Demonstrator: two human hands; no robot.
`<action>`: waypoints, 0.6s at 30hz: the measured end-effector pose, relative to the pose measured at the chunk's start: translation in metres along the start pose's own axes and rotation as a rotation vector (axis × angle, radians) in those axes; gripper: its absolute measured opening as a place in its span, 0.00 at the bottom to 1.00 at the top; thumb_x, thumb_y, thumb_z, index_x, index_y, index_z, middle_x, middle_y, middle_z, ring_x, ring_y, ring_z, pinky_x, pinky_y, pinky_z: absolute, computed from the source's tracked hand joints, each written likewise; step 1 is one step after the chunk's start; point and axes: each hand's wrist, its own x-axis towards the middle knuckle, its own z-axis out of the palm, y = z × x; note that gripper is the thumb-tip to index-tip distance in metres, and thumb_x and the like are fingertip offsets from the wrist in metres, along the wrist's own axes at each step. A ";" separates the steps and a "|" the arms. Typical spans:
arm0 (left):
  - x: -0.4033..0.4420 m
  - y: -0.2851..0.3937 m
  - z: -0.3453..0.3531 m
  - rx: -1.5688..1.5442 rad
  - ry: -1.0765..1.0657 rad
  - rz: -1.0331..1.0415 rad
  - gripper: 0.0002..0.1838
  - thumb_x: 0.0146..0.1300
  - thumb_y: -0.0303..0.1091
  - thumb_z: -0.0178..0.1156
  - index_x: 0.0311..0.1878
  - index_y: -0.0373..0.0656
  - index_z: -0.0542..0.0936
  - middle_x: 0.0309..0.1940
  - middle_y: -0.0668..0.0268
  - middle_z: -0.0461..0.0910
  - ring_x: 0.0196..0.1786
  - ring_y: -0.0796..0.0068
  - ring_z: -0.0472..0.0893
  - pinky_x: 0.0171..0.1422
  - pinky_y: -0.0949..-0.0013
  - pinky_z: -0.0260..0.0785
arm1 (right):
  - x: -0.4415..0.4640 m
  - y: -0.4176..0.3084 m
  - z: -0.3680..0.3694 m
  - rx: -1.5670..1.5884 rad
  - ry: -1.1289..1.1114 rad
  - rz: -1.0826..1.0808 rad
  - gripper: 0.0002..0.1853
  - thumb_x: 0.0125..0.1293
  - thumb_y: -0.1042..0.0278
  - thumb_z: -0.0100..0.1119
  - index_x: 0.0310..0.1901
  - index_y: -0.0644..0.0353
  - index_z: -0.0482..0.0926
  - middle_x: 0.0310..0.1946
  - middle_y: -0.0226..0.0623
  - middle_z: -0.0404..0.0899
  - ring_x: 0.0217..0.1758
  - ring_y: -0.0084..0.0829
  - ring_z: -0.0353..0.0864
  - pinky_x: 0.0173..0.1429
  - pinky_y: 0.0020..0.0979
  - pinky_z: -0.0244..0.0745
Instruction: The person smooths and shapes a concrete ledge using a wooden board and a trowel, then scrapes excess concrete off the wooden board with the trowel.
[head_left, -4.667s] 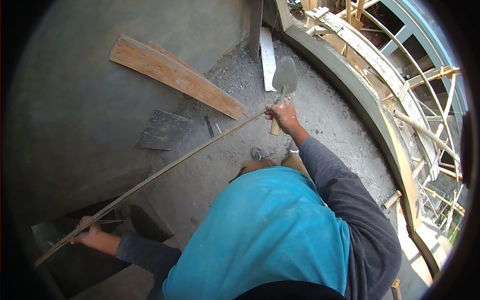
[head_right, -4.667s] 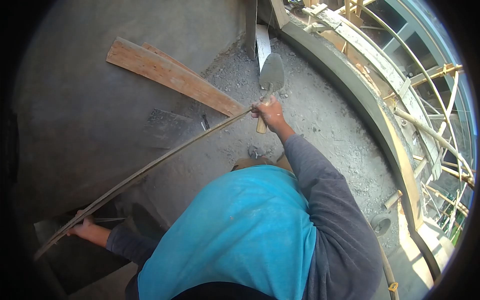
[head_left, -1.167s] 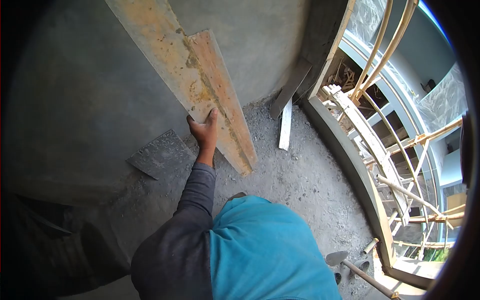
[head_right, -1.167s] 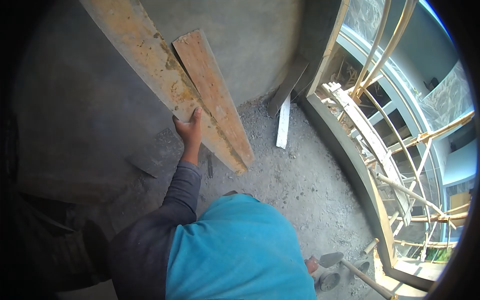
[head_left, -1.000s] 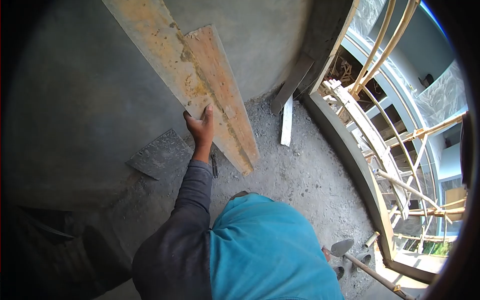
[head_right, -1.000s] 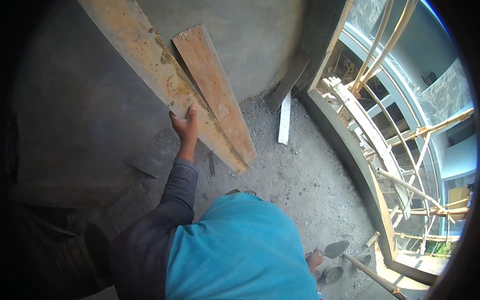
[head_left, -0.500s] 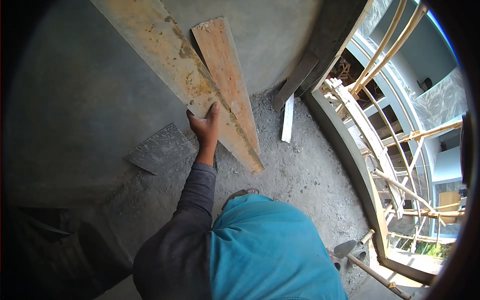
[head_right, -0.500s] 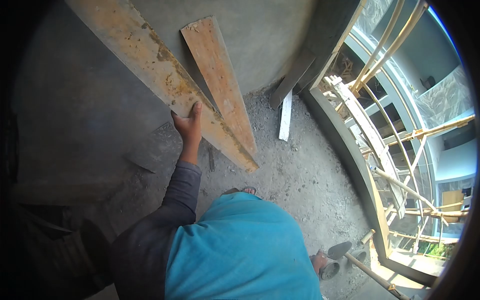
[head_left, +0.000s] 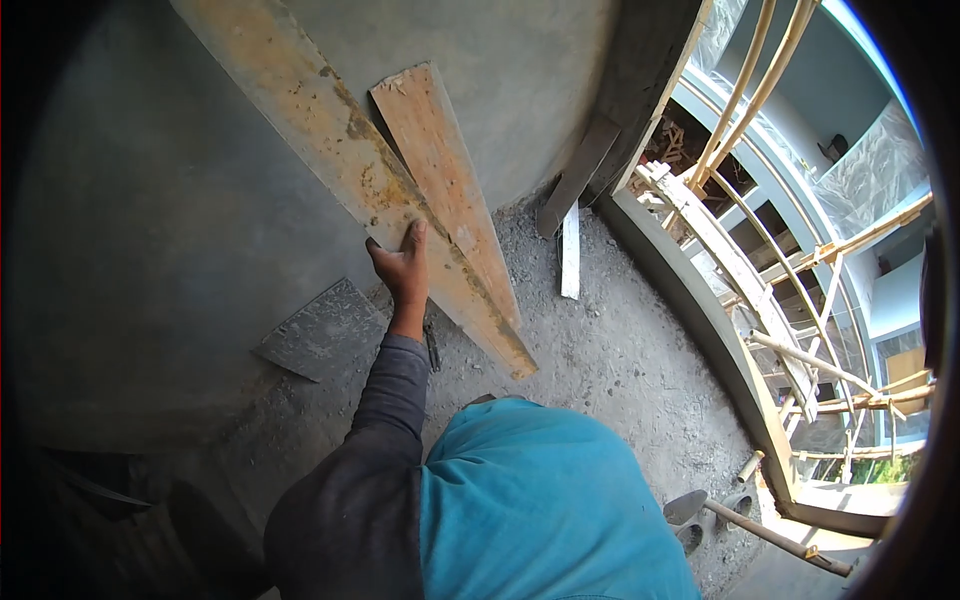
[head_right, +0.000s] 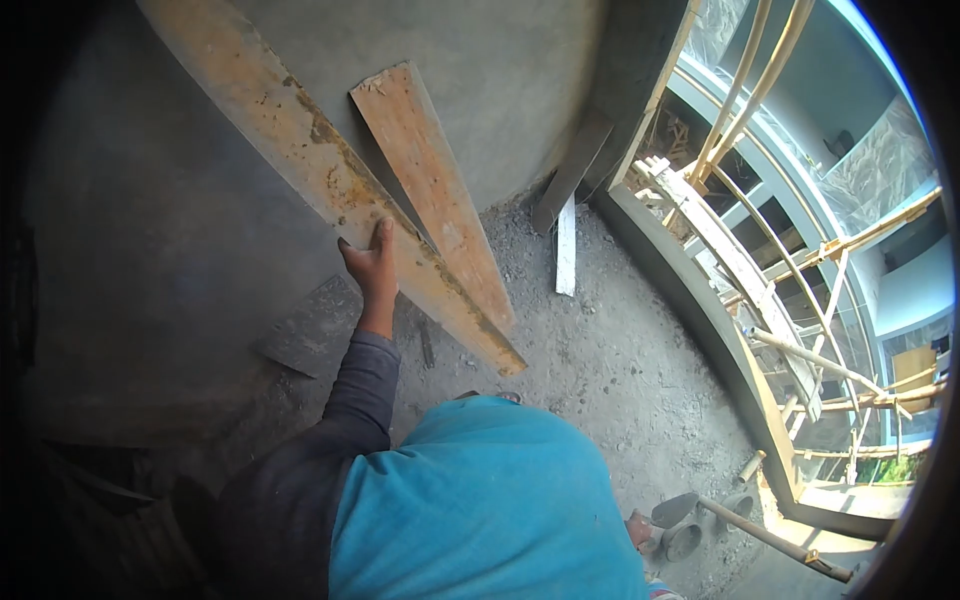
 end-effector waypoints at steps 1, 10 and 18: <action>0.000 -0.006 -0.001 0.001 -0.011 0.023 0.30 0.59 0.39 0.67 0.52 0.27 0.63 0.49 0.46 0.74 0.51 0.59 0.79 0.54 0.62 0.76 | -0.001 0.000 0.000 0.002 -0.003 0.005 0.14 0.63 0.72 0.57 0.40 0.57 0.60 0.16 0.30 0.61 0.10 0.27 0.62 0.12 0.34 0.57; -0.004 -0.019 -0.002 -0.002 -0.010 0.054 0.31 0.56 0.36 0.71 0.52 0.29 0.64 0.46 0.50 0.76 0.49 0.63 0.79 0.51 0.63 0.75 | -0.003 0.005 0.003 -0.003 -0.024 0.042 0.14 0.63 0.73 0.58 0.40 0.57 0.60 0.16 0.30 0.61 0.10 0.27 0.62 0.12 0.34 0.57; -0.004 -0.032 0.001 -0.200 -0.052 0.130 0.33 0.52 0.33 0.73 0.54 0.31 0.65 0.46 0.56 0.76 0.47 0.66 0.79 0.52 0.65 0.74 | 0.001 -0.001 0.007 -0.006 -0.056 0.083 0.13 0.62 0.73 0.58 0.39 0.57 0.61 0.16 0.31 0.61 0.10 0.27 0.62 0.12 0.34 0.58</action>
